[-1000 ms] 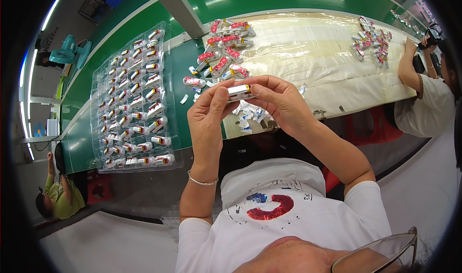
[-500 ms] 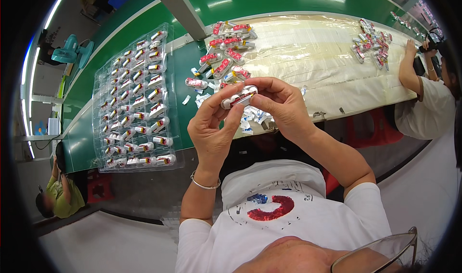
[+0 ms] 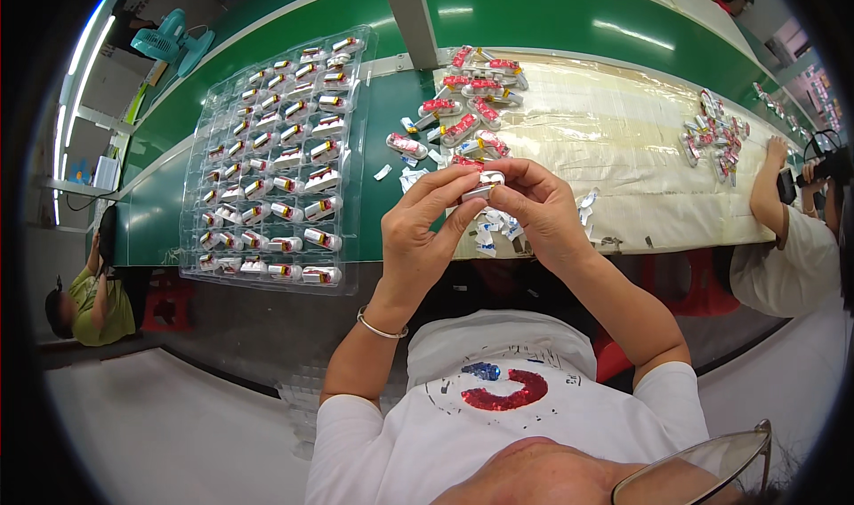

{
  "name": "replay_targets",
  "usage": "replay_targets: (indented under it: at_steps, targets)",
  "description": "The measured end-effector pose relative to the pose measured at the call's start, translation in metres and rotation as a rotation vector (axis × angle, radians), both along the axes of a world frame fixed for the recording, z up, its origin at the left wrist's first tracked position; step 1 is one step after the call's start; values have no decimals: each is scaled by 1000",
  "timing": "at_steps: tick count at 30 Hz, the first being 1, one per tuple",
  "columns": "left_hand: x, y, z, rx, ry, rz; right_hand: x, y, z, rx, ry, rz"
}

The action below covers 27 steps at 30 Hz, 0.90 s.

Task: The person sits at a green assembly table and repeatedly picks up small white tubes and red labels. They wrap the labels around the tubes by hand and place the finished items into a clear plastic tray.

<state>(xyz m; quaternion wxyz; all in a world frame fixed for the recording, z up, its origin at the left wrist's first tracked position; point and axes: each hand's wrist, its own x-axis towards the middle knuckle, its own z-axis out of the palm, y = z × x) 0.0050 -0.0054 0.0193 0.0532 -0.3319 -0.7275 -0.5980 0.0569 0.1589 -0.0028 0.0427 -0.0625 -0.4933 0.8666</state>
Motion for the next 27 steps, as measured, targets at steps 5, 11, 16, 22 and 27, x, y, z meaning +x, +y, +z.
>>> replay_targets:
  at_steps: [5,11,16,22,27]
  targets:
    - [-6,-11,-3,-48,35,-3,-6,-6,-5,-10,-67,28]
    - [-17,-30,1,-168,131,14,-18,-5,14,288,-16,120]
    - [-44,-99,5,-94,133,251,-39,-1,24,1149,313,11]
    - [-95,-255,-18,-207,75,770,-52,25,5,1457,337,15]
    - [-101,-400,-38,-320,201,1192,-55,29,11,1510,359,23]
